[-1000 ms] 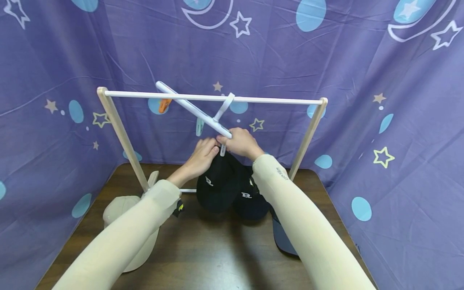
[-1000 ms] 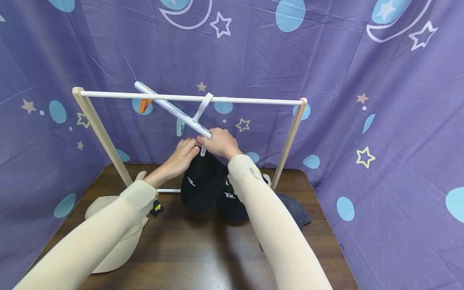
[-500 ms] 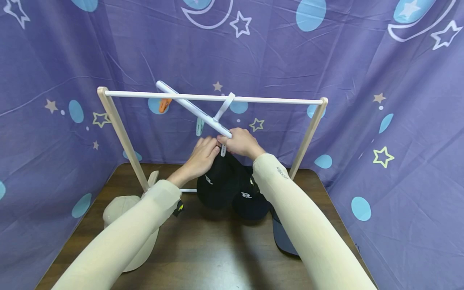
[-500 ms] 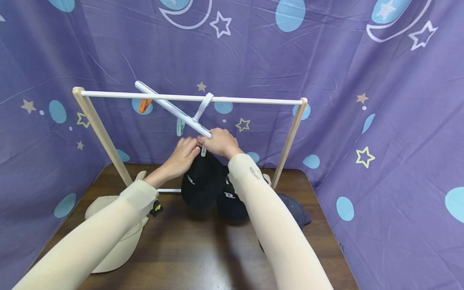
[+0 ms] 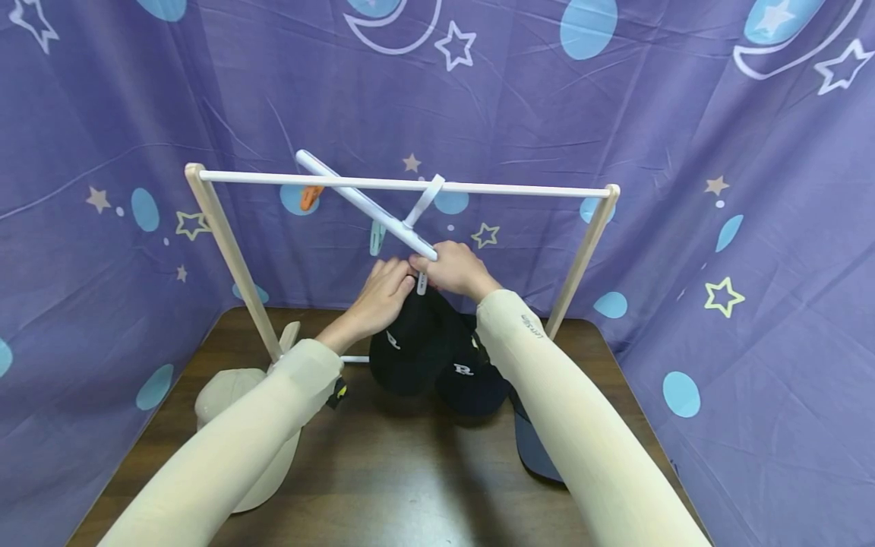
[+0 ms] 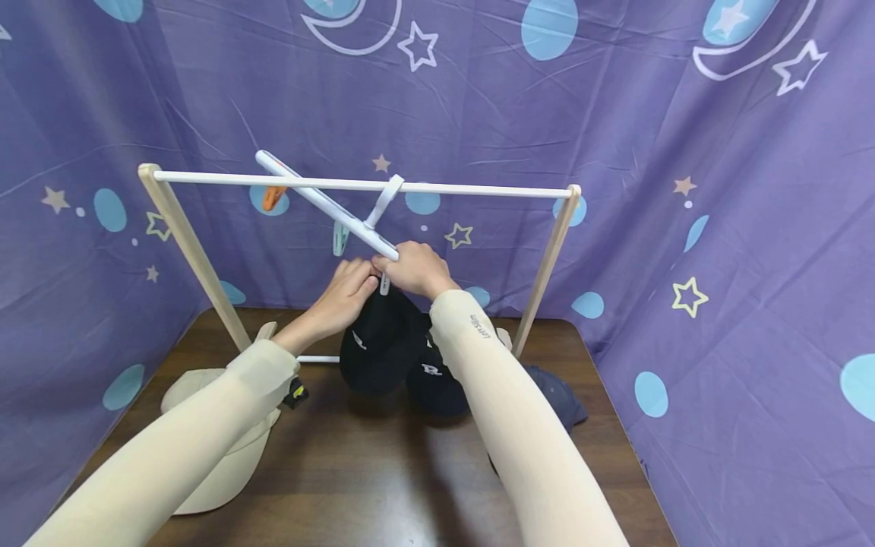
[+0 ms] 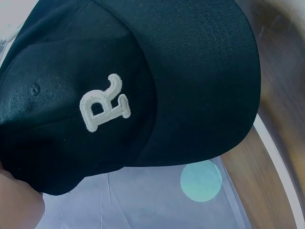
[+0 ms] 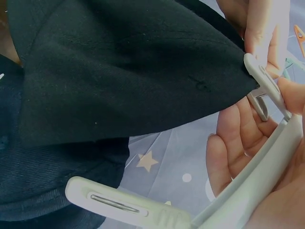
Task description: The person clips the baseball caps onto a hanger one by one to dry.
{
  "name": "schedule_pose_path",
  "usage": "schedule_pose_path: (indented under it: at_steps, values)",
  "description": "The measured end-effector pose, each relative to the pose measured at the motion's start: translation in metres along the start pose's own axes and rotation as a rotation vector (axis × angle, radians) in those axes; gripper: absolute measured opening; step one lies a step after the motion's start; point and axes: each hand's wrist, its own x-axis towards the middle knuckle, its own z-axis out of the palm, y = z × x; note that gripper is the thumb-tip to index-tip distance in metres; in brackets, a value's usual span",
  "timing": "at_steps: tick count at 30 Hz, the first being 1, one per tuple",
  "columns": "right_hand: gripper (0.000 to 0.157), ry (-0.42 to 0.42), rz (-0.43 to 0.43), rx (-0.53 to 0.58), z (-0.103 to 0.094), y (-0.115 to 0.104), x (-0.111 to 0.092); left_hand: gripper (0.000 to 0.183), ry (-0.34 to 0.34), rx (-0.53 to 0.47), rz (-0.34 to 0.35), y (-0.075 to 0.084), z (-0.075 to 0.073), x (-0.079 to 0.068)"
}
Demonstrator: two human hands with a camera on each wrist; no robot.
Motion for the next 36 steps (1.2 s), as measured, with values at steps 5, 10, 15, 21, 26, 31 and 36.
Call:
schedule_pose_path:
  at_steps: [5,10,15,21,26,31,36]
  values:
    - [0.049,-0.005,0.009,-0.013,-0.0005,0.0001,0.0008,0.016,-0.012,-0.010,-0.010,-0.0004,-0.0001,0.0010]
    - [0.051,0.002,0.016,-0.025,-0.0006,-0.0001,0.0006,0.015,-0.020,-0.029,-0.023,-0.0017,0.0004,0.0012]
    - [0.049,0.008,0.020,-0.032,-0.0002,0.0003,0.0004,0.016,-0.024,-0.063,-0.048,-0.0019,0.0009,0.0002]
    - [0.048,0.015,0.022,-0.050,-0.0005,-0.0010,0.0001,0.018,-0.030,-0.116,-0.073,-0.0013,0.0014,-0.0019]
    - [0.049,0.031,0.037,-0.083,0.0007,-0.0018,-0.0003,0.020,-0.021,-0.134,-0.081,-0.0017,0.0015,-0.0030]
    - [0.051,0.059,0.042,-0.112,0.0033,-0.0009,-0.0006,0.020,-0.012,-0.132,-0.066,-0.0030,0.0018,-0.0030]
    - [0.051,0.092,0.044,-0.123,0.0053,0.0020,-0.0005,0.019,-0.011,-0.148,-0.078,-0.0025,0.0015,-0.0026]
